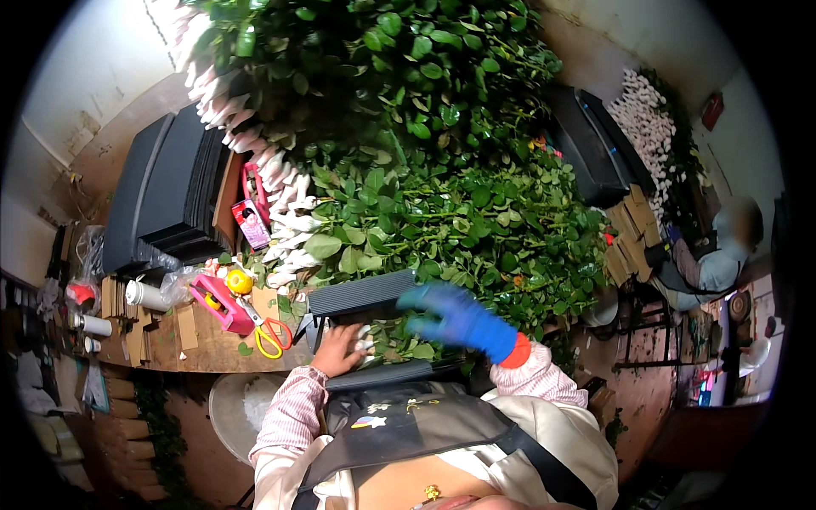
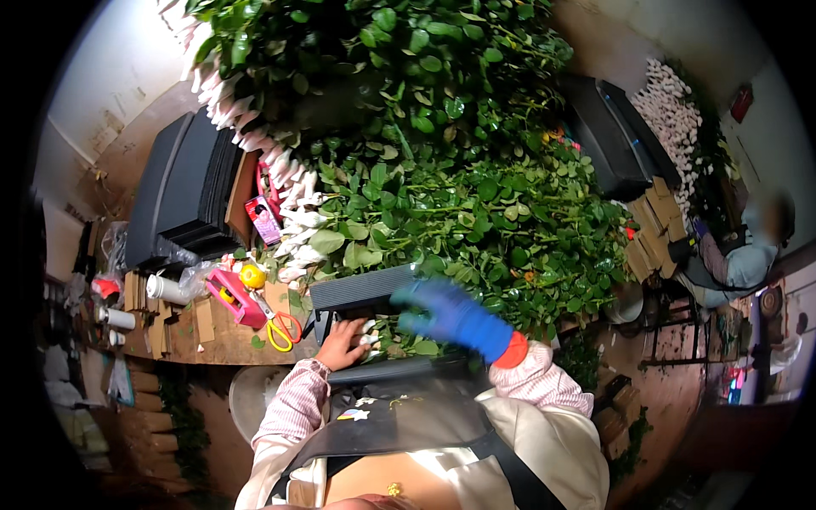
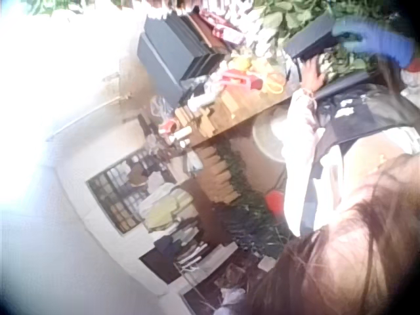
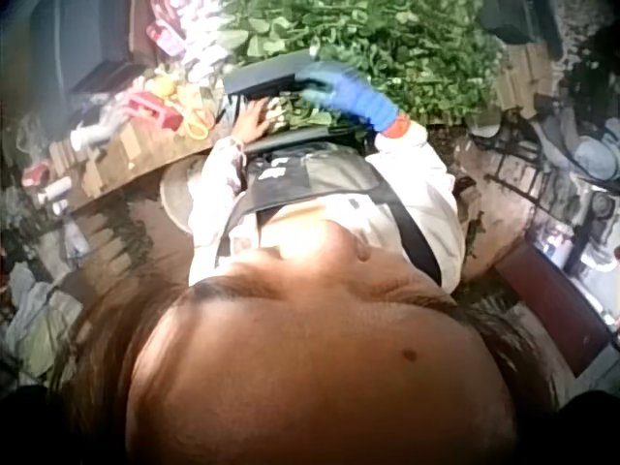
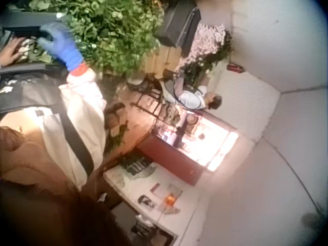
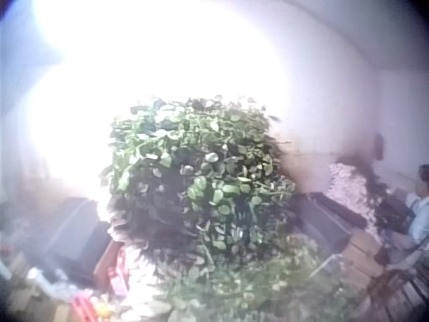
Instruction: The person arranges white flower buds and green leaves into black trays, using shears to trim stems and placing the arranged trays on a nearby surface. The workspace includes a large pile of greenery and various tools on a wooden table.
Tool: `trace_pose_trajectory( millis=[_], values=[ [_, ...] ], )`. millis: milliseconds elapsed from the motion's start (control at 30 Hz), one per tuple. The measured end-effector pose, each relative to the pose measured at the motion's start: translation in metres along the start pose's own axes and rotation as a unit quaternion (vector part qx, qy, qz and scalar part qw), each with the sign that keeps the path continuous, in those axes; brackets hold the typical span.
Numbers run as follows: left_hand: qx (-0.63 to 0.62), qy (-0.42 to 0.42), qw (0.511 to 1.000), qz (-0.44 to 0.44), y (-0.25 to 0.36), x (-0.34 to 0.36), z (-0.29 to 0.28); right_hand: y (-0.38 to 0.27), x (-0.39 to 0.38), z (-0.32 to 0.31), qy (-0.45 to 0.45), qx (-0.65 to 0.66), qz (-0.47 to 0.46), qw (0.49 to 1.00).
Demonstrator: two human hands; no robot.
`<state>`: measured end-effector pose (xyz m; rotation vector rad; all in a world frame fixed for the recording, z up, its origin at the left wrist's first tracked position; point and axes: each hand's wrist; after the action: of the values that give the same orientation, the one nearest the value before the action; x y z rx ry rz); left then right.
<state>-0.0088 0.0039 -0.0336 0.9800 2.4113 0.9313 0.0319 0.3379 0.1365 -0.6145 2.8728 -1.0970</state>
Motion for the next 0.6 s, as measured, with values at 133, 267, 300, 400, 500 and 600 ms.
trace_pose_trajectory(
  millis=[133,267,300,400,500,600],
  values=[
    [-0.007,0.066,0.998,-0.008,-0.012,0.005,0.013,0.032,-0.035,0.091,-0.227,-0.171,0.158,0.946],
    [-0.014,0.094,0.995,0.023,-0.014,0.01,0.019,0.086,-0.075,0.148,-0.096,-0.163,0.212,0.959],
    [-0.017,0.093,0.995,0.021,-0.011,0.008,0.019,0.093,-0.078,0.144,-0.099,-0.142,0.197,0.965],
    [-0.029,0.118,0.992,0.044,-0.011,0.009,0.022,0.106,-0.071,0.115,-0.183,-0.088,0.173,0.964],
    [-0.063,0.133,0.989,0.028,-0.011,0.002,0.02,0.046,0.005,0.012,-0.179,-0.075,0.288,0.938],
    [-0.054,0.143,0.988,0.032,-0.015,0.004,0.024,0.085,0.04,-0.002,0.161,-0.226,0.171,0.945]
  ],
)
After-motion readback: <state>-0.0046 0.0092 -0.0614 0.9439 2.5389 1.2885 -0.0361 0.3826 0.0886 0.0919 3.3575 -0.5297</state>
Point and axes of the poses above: each hand's wrist, its own x-axis towards the middle knuckle, its own z-axis out of the palm, y = z × x, and after that the axes turned 3 degrees about -x, right-handed
